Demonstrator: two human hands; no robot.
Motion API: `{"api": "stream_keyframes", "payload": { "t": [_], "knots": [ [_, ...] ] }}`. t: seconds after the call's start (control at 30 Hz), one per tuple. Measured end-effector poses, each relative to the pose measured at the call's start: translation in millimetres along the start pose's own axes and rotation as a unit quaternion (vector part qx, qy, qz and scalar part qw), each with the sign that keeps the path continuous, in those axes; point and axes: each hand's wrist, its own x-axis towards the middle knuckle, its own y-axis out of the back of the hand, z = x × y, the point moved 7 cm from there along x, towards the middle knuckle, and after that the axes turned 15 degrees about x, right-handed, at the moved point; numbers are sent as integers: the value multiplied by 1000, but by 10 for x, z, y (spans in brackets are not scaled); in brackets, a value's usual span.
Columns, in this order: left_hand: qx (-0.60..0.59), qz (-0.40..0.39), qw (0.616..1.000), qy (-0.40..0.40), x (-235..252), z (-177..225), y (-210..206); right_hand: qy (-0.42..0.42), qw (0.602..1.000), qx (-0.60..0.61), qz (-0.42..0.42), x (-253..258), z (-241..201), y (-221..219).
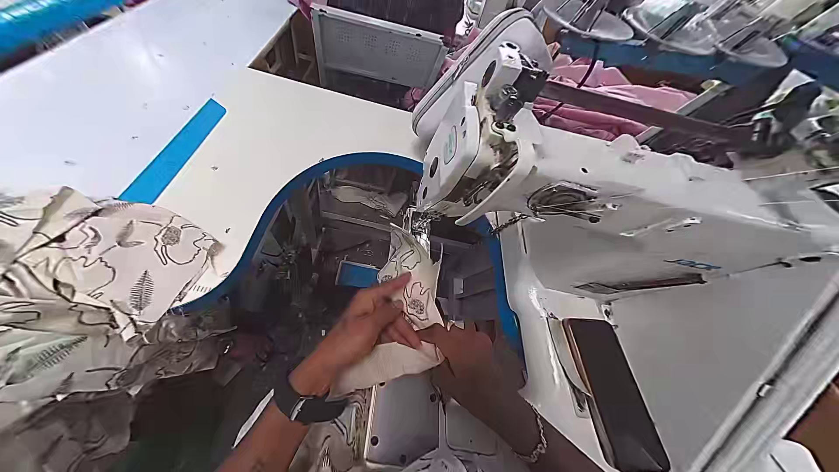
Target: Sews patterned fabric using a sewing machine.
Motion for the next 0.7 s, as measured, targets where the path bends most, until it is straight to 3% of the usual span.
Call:
{"api": "stream_keyframes", "payload": {
  "t": [0.03, 0.07, 0.1, 0.13, 0.17, 0.23, 0.27, 0.33, 0.4, 0.47, 0.6, 0.63, 0.7],
  "knots": [
    [134, 118, 983, -30, 97, 25, 159, 18, 1000, -10, 0, 8, -8, -14],
    [254, 212, 942, -63, 210, 47, 246, 18, 1000, -20, -6, 17, -28, -37],
    [326, 247, 909, -86, 352, 66, 234, -8, 999, -31, -10, 43, -18, -46],
    [379, 250, 887, -83, 474, 76, 164, -80, 996, -37, -15, 77, 70, -13],
    [420, 247, 871, -64, 529, 71, 64, -206, 977, -38, -45, 84, 284, 85],
    [446, 203, 872, 3, 475, -1, -60, -480, 867, 13, -134, -87, 963, 330],
    [449, 186, 874, 15, 428, -43, -67, -533, 831, 50, -149, -216, 1246, 366],
    [442, 173, 880, 21, 397, -75, -38, -527, 828, 130, -143, -225, 1411, 331],
    [419, 178, 890, 11, 430, -39, -3, -465, 864, 168, -94, 126, 1213, 331],
    [422, 205, 881, -53, 386, -14, 15, -429, 894, 113, -66, 392, 990, 312],
    [502, 205, 829, -132, 212, -75, -32, -486, 851, -32, -199, 223, 1035, 263],
    [507, 194, 829, -137, 216, -86, -49, -468, 859, -23, -206, 149, 1099, 261],
    [486, 165, 846, -140, 286, -74, -54, -392, 909, 59, -127, 146, 1116, 294]
  ]
}}
